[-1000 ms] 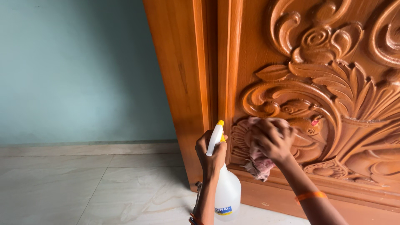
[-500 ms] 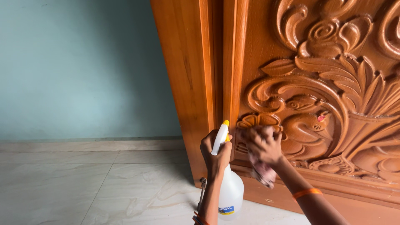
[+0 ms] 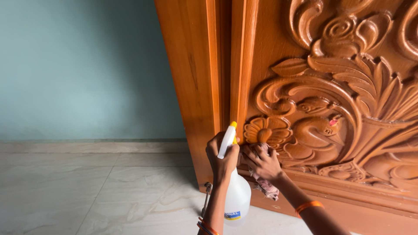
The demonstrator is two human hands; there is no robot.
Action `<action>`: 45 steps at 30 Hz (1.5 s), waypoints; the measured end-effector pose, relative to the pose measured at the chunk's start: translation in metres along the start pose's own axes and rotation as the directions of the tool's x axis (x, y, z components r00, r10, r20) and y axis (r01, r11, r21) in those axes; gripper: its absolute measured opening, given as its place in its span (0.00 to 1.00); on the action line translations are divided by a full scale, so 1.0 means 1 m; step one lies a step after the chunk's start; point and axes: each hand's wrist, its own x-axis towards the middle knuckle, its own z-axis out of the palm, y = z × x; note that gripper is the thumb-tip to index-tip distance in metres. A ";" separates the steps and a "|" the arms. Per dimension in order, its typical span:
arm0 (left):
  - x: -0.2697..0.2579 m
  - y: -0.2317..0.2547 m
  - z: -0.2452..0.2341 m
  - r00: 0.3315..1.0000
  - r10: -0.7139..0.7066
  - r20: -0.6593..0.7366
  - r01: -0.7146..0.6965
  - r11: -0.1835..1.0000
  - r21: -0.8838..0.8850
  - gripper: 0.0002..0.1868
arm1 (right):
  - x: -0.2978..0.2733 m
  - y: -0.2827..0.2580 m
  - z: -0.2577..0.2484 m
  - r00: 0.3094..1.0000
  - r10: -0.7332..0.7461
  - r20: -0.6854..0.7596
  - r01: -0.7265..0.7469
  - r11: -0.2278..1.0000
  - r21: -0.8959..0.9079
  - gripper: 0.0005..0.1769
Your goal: The person cleans a carved wooden door by holding a spray bottle in one hand and wiping the intricate patterns with a cloth in the other hand.
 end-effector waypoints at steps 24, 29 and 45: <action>0.003 0.006 -0.029 0.999 0.014 -0.032 -0.014 1.000 -0.002 0.14 | 0.086 0.018 -0.056 0.877 -0.232 0.421 0.278 0.959 -0.049 0.22; 0.005 0.005 -0.030 1.000 -0.014 -0.028 0.014 1.000 -0.009 0.16 | 0.171 0.070 -0.114 0.946 0.046 0.320 0.050 0.957 -0.284 0.24; 0.023 -0.012 -0.047 0.994 0.076 -0.073 -0.080 0.995 -0.054 0.14 | 0.167 0.030 -0.086 0.990 0.082 0.119 -0.086 0.996 0.031 0.37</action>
